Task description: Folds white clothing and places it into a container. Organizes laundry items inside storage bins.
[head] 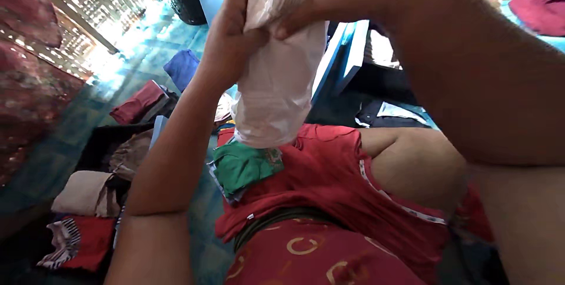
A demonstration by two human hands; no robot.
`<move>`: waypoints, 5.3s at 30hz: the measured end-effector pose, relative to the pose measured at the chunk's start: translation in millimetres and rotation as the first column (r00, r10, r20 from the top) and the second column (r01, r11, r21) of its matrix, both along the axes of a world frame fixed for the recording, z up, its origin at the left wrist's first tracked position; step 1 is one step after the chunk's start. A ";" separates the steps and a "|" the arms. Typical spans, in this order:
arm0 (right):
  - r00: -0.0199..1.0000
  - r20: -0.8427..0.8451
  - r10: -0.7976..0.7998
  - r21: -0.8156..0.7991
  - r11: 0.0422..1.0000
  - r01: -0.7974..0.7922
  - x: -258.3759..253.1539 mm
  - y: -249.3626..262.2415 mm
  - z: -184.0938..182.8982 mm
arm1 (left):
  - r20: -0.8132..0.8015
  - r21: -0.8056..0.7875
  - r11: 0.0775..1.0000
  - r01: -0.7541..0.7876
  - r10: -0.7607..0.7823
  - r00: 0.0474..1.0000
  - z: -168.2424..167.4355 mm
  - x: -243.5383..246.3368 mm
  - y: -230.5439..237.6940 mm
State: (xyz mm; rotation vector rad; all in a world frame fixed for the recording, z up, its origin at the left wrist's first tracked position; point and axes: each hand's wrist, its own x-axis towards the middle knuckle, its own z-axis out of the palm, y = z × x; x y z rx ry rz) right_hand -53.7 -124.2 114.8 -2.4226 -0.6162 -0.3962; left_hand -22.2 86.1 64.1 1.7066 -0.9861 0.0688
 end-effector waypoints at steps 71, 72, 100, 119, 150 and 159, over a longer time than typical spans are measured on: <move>0.844 -0.471 0.256 0.020 0.960 -0.279 -29.8 88.3 -202.7 | -0.187 0.675 0.575 -0.463 0.740 0.646 -148.6 -137.0 129.2; 0.787 -0.532 0.314 0.016 0.932 -0.361 -21.6 98.3 -192.1 | -0.166 0.678 0.572 -0.461 0.731 0.662 -146.8 -132.1 126.7; 0.613 -0.363 0.702 0.317 0.712 -0.627 2.7 71.2 -172.7 | -0.720 0.382 0.809 -0.446 0.563 0.406 -118.5 -139.7 70.0; 0.893 -0.315 -0.322 0.793 0.428 0.434 -66.7 -401.2 -160.0 | -0.686 -0.285 0.882 0.375 -0.461 0.563 -110.1 64.5 -413.0; 0.512 -0.517 -0.687 -0.442 0.726 0.527 -1.1 -432.3 -263.9 | -0.127 0.983 0.065 0.171 -0.433 0.892 -241.3 96.4 -523.0; 0.250 -0.612 -0.751 -0.547 0.630 0.551 4.8 -438.2 -318.2 | -0.022 0.717 0.663 0.216 -0.289 0.957 -220.3 79.8 -486.9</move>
